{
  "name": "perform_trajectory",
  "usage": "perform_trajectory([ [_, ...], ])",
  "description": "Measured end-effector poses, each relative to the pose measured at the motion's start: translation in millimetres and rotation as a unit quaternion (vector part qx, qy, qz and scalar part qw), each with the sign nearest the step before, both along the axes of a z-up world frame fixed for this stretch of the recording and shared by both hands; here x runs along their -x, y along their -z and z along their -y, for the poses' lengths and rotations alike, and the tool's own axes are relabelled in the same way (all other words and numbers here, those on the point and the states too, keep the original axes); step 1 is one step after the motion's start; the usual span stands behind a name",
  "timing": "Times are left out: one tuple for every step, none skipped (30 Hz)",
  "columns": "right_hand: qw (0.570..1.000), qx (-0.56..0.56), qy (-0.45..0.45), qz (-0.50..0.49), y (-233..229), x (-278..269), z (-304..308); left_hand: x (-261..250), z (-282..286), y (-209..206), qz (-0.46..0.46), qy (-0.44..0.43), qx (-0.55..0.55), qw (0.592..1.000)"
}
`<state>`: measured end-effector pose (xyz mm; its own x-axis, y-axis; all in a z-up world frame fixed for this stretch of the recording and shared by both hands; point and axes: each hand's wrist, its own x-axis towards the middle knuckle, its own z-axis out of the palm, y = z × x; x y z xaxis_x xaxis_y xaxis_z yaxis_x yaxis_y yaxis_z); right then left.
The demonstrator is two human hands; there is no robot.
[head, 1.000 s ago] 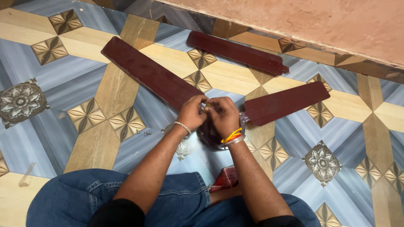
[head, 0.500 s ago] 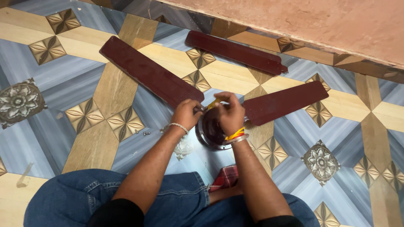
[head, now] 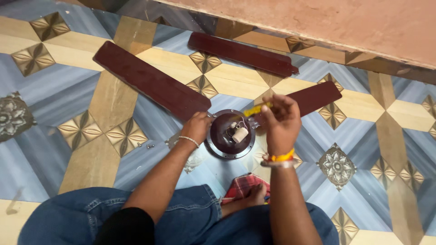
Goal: The person sits on the floor and uses a screwdriver to tighten screws on the central hub of a ceiling fan. The person repeatedly adjusts and tightens the screws around the fan's motor housing.
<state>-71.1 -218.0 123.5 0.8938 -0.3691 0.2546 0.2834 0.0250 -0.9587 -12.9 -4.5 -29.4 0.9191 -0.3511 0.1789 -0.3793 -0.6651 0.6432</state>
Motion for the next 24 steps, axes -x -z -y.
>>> perform_trajectory([
  [1.0,0.015,-0.007,-0.016,-2.7,8.5,-1.7,-1.2,-1.4,2.9,0.015,0.004,-0.008,1.0],
  [0.999,0.029,-0.016,-0.034,-4.6,19.1,-3.6,-0.8,-2.8,6.3,0.025,0.006,0.007,1.0],
  [0.997,0.043,-0.025,-0.052,-5.2,29.7,-6.5,-0.6,-1.6,9.5,0.035,0.008,0.022,0.999],
  [0.995,0.072,-0.033,-0.056,-4.8,40.6,-10.3,-0.5,-0.4,12.5,0.045,0.01,0.038,0.998],
  [0.992,0.1,-0.04,-0.06,-3.9,52.0,-14.1,-0.8,1.0,15.2,0.057,0.016,0.012,0.998],
  [0.988,0.128,-0.051,-0.063,-2.3,60.0,-18.1,-2.7,2.3,17.2,0.07,0.018,-0.014,0.997],
  [0.983,0.157,-0.043,-0.088,-0.4,68.0,-22.2,-4.6,3.7,19.1,0.082,0.021,-0.04,0.996],
  [0.975,0.186,-0.039,-0.114,1.9,74.9,-26.9,-5.4,4.1,21.2,0.105,0.036,-0.065,0.992],
  [0.966,0.215,-0.036,-0.139,4.6,77.8,-31.0,-6.5,5.3,23.3,0.128,0.051,-0.091,0.986],
  [0.961,0.229,-0.04,-0.151,8.1,77.4,-34.9,-5.7,5.3,25.9,0.149,0.067,-0.118,0.98],
  [0.955,0.243,-0.045,-0.162,11.3,74.9,-37.8,-4.8,5.4,28.2,0.155,0.061,-0.125,0.978],
  [0.95,0.258,-0.048,-0.17,13.4,70.6,-40.0,-7.3,7.7,29.0,0.164,0.054,-0.131,0.976],
  [0.951,0.253,-0.054,-0.17,15.4,68.7,-42.9,-8.7,9.6,29.9,0.172,0.048,-0.137,0.974],
  [0.951,0.249,-0.058,-0.171,17.5,67.7,-45.5,-8.8,11.3,31.6,0.18,0.044,-0.156,0.97],
  [0.952,0.245,-0.062,-0.171,19.6,67.0,-48.3,-8.9,12.1,33.4,0.188,0.039,-0.174,0.966],
  [0.951,0.249,-0.068,-0.171,21.5,66.2,-50.9,-10.1,12.3,34.9,0.197,0.034,-0.193,0.961],
  [0.949,0.253,-0.075,-0.17,23.2,65.8,-53.0,-11.4,13.0,36.3,0.204,0.039,-0.213,0.955],
  [0.948,0.256,-0.078,-0.171,24.8,65.8,-54.7,-12.2,14.6,37.9,0.21,0.048,-0.231,0.949],
  [0.948,0.252,-0.083,-0.175,26.3,64.5,-56.0,-13.4,14.3,39.4,0.216,0.057,-0.25,0.942],
  [0.947,0.25,-0.085,-0.181,27.2,64.5,-55.5,-14.4,15.3,40.9,0.197,0.051,-0.256,0.945],
  [0.947,0.248,-0.087,-0.187,27.8,64.4,-55.0,-16.2,15.8,41.7,0.179,0.045,-0.262,0.947],
  [0.945,0.257,-0.084,-0.184,27.4,64.5,-53.9,-17.8,17.3,41.3,0.16,0.04,-0.266,0.95],
  [0.943,0.266,-0.082,-0.181,26.7,64.3,-52.8,-18.5,17.6,40.3,0.134,0.03,-0.237,0.962],
  [0.941,0.274,-0.079,-0.179,26.0,64.7,-52.0,-17.7,16.3,38.8,0.107,0.019,-0.208,0.972],
])
